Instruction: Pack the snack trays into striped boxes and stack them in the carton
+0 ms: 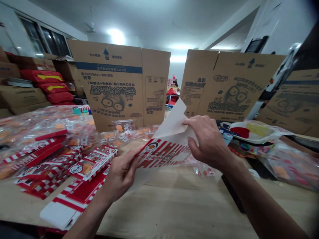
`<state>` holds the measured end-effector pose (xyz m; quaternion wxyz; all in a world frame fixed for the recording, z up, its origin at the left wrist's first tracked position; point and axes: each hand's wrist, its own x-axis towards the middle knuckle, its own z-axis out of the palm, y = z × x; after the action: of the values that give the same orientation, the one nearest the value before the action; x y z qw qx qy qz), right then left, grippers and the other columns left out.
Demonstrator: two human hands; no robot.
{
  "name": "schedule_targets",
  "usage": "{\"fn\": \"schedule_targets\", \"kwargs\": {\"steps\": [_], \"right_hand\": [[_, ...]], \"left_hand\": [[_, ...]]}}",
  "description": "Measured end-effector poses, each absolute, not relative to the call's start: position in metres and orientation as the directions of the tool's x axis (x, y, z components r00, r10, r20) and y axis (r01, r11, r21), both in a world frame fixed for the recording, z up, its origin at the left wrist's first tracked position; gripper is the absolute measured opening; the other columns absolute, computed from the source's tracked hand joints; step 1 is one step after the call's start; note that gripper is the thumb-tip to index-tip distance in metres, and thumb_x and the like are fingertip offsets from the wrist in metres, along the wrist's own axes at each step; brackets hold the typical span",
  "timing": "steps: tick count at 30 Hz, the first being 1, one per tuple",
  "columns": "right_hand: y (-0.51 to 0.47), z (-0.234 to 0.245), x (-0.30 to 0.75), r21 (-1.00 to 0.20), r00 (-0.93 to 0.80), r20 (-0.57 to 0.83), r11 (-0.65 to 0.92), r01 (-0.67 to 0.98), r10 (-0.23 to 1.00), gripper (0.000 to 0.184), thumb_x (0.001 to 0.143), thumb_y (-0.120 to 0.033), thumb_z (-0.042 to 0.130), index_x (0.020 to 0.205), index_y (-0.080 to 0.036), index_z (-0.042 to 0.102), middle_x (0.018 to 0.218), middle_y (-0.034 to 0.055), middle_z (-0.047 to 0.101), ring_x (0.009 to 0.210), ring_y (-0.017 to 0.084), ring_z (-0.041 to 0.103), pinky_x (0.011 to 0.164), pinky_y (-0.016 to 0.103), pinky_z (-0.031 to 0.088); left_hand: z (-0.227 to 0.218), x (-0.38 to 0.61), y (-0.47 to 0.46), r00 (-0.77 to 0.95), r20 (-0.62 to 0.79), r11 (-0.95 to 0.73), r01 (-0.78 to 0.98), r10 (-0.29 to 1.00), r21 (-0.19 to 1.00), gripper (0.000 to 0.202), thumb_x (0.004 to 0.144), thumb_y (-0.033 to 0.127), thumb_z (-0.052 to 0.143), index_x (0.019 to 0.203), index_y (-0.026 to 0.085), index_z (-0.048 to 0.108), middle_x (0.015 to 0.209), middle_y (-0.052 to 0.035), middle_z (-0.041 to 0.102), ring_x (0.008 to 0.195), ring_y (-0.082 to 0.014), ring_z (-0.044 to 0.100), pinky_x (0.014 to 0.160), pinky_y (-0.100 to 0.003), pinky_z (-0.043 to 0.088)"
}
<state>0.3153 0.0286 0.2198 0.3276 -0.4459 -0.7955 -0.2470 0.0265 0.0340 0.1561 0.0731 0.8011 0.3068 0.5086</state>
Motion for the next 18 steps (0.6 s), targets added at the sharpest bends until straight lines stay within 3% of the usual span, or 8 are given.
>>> {"fn": "schedule_targets", "kwargs": {"steps": [3,5,7,8,10,13,15,18], "right_hand": [[0.025,0.234,0.329,-0.081,-0.411,0.582,0.554,0.829,0.701,0.034,0.077,-0.02,0.053,0.109,-0.021,0.066,0.089,0.0048,0.07,0.078,0.023,0.06,0.075,0.035,0.047],[0.022,0.246,0.337,-0.306,-0.532,0.336,0.625,0.718,0.777,0.03,0.082,-0.024,0.053,0.107,-0.022,0.071,0.082,0.0007,0.071,0.066,0.017,0.059,0.063,0.027,0.045],[0.019,0.253,0.343,-0.551,-0.691,0.074,0.607,0.573,0.719,0.032,0.082,-0.031,0.06,0.109,-0.023,0.075,0.084,-0.0006,0.074,0.067,0.015,0.063,0.062,0.024,0.047],[0.019,0.253,0.344,-0.665,-0.731,0.014,0.552,0.503,0.682,0.034,0.079,-0.036,0.065,0.109,-0.021,0.076,0.087,0.0005,0.076,0.072,0.017,0.066,0.065,0.024,0.05],[0.019,0.245,0.341,-0.83,-0.684,0.059,0.417,0.371,0.727,0.042,0.074,-0.048,0.071,0.102,-0.018,0.078,0.088,0.0034,0.077,0.08,0.021,0.071,0.073,0.03,0.055],[0.021,0.223,0.328,-0.94,-0.429,0.205,0.299,0.165,0.88,0.049,0.077,-0.059,0.063,0.094,-0.015,0.077,0.084,0.0064,0.077,0.082,0.024,0.073,0.075,0.038,0.057],[0.024,0.214,0.316,-0.984,-0.484,0.079,0.146,0.101,0.871,0.046,0.075,-0.05,0.064,0.102,-0.015,0.077,0.091,0.0069,0.078,0.081,0.025,0.074,0.074,0.04,0.059],[0.033,0.217,0.299,-0.986,-0.646,-0.157,-0.085,0.141,0.747,0.047,0.063,-0.033,0.068,0.105,-0.016,0.077,0.095,0.0061,0.078,0.077,0.028,0.074,0.068,0.039,0.06]], "left_hand": [[0.158,0.024,0.035,0.257,0.804,-0.804,0.447,0.536,0.393,0.041,0.096,0.016,0.057,0.134,0.03,0.063,0.121,-0.0015,0.075,0.102,-0.0191,0.075,0.092,-0.028,0.059],[0.16,0.024,0.036,0.283,0.814,-0.82,0.449,0.508,0.355,0.04,0.096,0.015,0.056,0.133,0.03,0.064,0.119,-0.0013,0.076,0.1,-0.018,0.075,0.09,-0.028,0.06],[0.161,0.024,0.039,0.32,0.813,-0.838,0.435,0.486,0.33,0.038,0.097,0.015,0.054,0.131,0.029,0.065,0.115,-0.0015,0.077,0.098,-0.0168,0.075,0.088,-0.026,0.059],[0.161,0.025,0.041,0.324,0.813,-0.843,0.423,0.484,0.333,0.036,0.097,0.015,0.054,0.129,0.029,0.065,0.114,-0.0019,0.077,0.098,-0.0165,0.074,0.088,-0.026,0.059],[0.158,0.026,0.049,0.306,0.812,-0.844,0.387,0.497,0.371,0.033,0.097,0.017,0.056,0.127,0.027,0.065,0.112,-0.0034,0.076,0.097,-0.0165,0.073,0.088,-0.027,0.058],[0.152,0.031,0.067,0.246,0.814,-0.821,0.397,0.526,0.41,0.028,0.096,0.023,0.06,0.123,0.024,0.065,0.11,-0.0049,0.075,0.096,-0.0173,0.072,0.085,-0.028,0.058],[0.148,0.035,0.082,0.234,0.822,-0.8,0.473,0.519,0.369,0.027,0.096,0.026,0.059,0.122,0.023,0.065,0.111,-0.0058,0.074,0.099,-0.0192,0.07,0.09,-0.031,0.056],[0.142,0.042,0.101,0.264,0.824,-0.785,0.54,0.501,0.304,0.036,0.1,0.028,0.051,0.133,0.022,0.06,0.122,-0.0096,0.07,0.114,-0.0237,0.064,0.103,-0.04,0.049]]}}
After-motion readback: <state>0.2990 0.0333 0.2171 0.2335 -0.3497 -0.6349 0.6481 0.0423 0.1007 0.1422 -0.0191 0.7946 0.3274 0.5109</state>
